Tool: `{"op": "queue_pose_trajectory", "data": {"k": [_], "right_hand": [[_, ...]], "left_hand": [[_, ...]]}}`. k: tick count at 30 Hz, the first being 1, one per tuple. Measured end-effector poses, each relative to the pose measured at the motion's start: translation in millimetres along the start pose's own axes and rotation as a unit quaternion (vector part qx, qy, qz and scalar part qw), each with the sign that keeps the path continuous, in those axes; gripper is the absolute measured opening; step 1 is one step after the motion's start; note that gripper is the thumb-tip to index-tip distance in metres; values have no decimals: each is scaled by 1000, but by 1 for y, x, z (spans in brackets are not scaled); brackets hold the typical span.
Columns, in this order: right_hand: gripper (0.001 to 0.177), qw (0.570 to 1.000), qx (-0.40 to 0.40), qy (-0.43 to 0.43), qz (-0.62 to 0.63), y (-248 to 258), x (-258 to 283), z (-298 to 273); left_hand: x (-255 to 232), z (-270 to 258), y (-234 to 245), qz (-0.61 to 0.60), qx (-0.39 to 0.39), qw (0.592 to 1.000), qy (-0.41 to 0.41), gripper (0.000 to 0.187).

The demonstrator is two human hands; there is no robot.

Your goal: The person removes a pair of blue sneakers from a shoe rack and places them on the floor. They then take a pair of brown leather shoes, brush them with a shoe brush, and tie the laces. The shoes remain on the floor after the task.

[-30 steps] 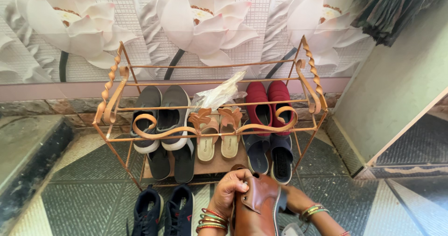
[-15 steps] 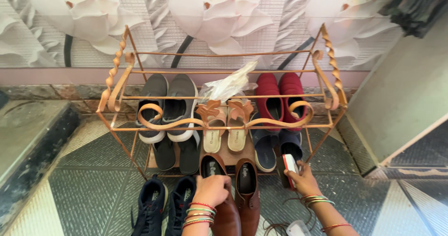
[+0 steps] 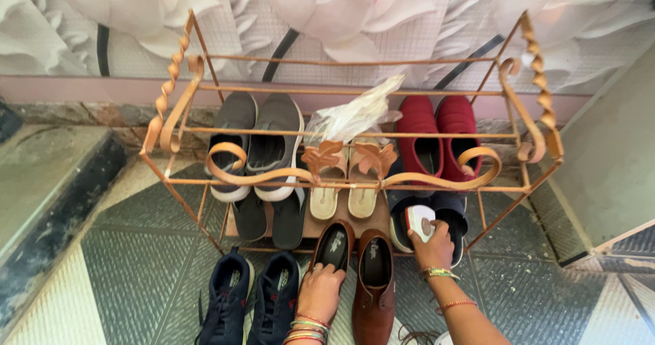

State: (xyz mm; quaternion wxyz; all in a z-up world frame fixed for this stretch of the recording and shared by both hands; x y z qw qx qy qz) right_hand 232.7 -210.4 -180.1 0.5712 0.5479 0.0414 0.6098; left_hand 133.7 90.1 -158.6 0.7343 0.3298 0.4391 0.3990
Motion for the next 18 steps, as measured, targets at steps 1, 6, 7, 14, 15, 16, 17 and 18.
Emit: {"op": "queue_pose_trajectory", "data": {"k": [1,6,7,14,15,16,17,18], "right_hand": [[70,1000,-3,-2,12,-4,0,-1],[67,998,16,20,60,-7,5,2],[65,997,1,13,82,-1,4,3],[28,993,88,-33,72,54,-61,-75],[28,988,149,29,23,51,-60,-97],[29,974,208,91,-27,43,-58,-112],[37,955,285,73,-29,35,-66,-132],[52,931,360,55,-32,27,-72,-157]], "left_hand": [[0,-4,-3,-1,-7,1000,4,18],[-6,-11,-8,-3,-21,1000,2,15],[-11,-10,-5,-2,-30,1000,-5,16],[-35,18,29,5,-66,998,25,48],[-37,21,37,-9,-93,995,34,52],[-39,23,40,-40,-109,992,52,50],[-41,25,42,-69,-126,987,72,48],[-42,26,42,-98,-143,981,91,47]]}}
Point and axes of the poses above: each hand's wrist, its own z-axis towards the middle knuckle, its own y-axis out of the back of the hand, x = y × z, the point moved 8 cm from there along z, towards the middle knuckle, and after that the axes turned 14 degrees about -x, right-handed, at the moved point
